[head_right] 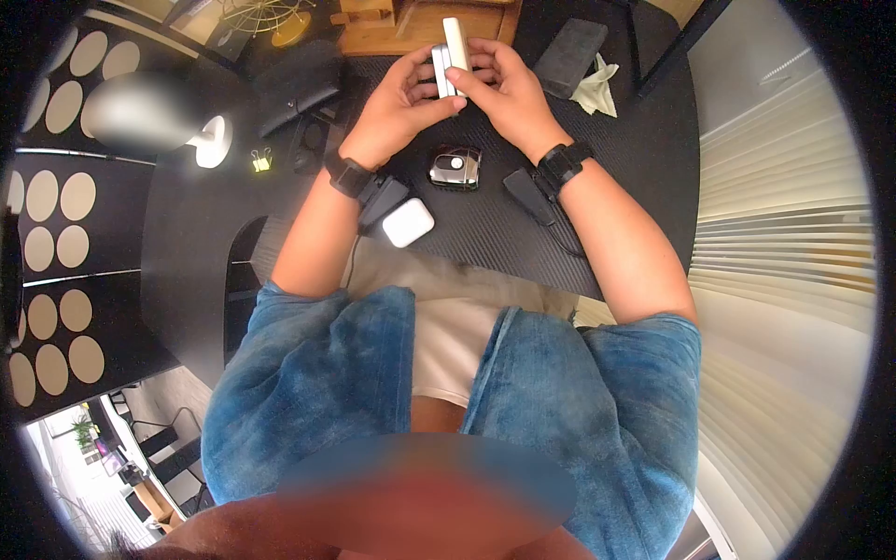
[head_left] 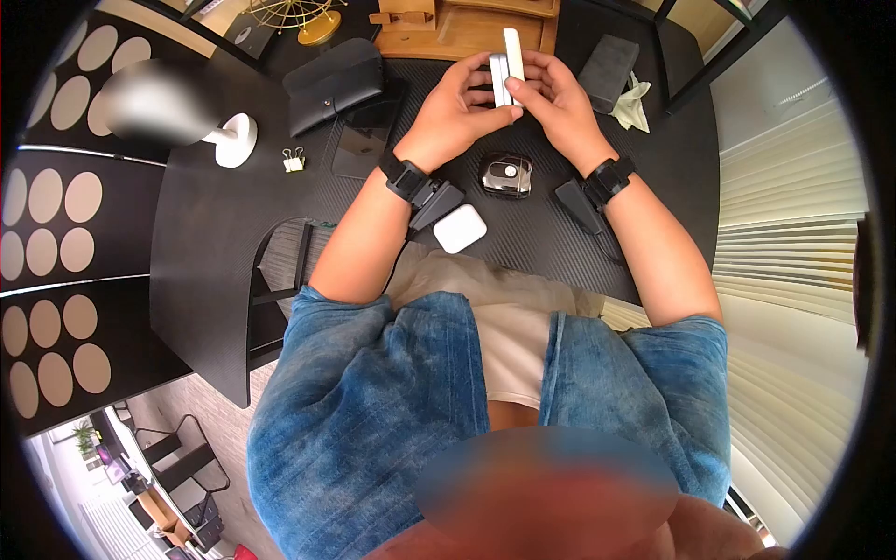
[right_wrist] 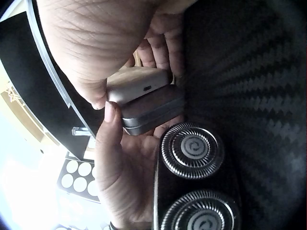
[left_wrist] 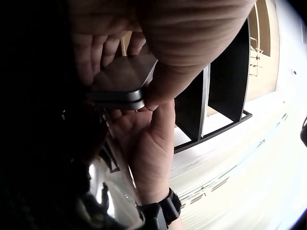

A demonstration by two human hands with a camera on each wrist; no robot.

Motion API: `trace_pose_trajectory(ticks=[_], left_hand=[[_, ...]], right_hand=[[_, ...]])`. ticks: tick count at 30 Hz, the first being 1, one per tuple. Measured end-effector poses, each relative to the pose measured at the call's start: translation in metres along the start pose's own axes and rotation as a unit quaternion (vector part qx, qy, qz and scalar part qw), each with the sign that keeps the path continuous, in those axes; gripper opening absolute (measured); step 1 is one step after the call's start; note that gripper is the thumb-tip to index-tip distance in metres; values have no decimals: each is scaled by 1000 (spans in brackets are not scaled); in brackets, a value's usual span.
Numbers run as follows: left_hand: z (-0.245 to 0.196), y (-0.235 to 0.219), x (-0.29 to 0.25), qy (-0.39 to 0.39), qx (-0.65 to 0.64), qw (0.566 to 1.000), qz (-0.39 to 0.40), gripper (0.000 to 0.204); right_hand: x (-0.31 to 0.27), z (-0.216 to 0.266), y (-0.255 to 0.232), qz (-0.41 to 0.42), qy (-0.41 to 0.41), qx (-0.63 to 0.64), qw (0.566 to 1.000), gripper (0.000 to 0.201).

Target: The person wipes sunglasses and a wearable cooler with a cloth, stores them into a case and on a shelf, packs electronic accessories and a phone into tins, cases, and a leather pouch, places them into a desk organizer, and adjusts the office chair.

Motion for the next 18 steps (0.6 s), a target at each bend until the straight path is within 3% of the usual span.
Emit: trace_pose_trajectory(ticks=[8, 10, 18], left_hand=[[-3, 0, -1, 7, -41, 999, 6, 73], [0, -1, 0, 6, -34, 999, 3, 71], [5, -2, -1, -4, -49, 999, -13, 64]], right_hand=[[0, 0, -2, -11, 7, 9, 1000, 56], [1, -3, -6, -32, 63, 32, 997, 51], [0, -2, -4, -28, 59, 26, 998, 50]])
Point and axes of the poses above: each hand's wrist, its own x-axis towards the middle knuckle, its own y-axis out of the palm, z = x × y, the point moved 3 cm from there along x, towards the middle knuckle, and after that the axes turned 4 degrees about y, right-handed, at the moved point
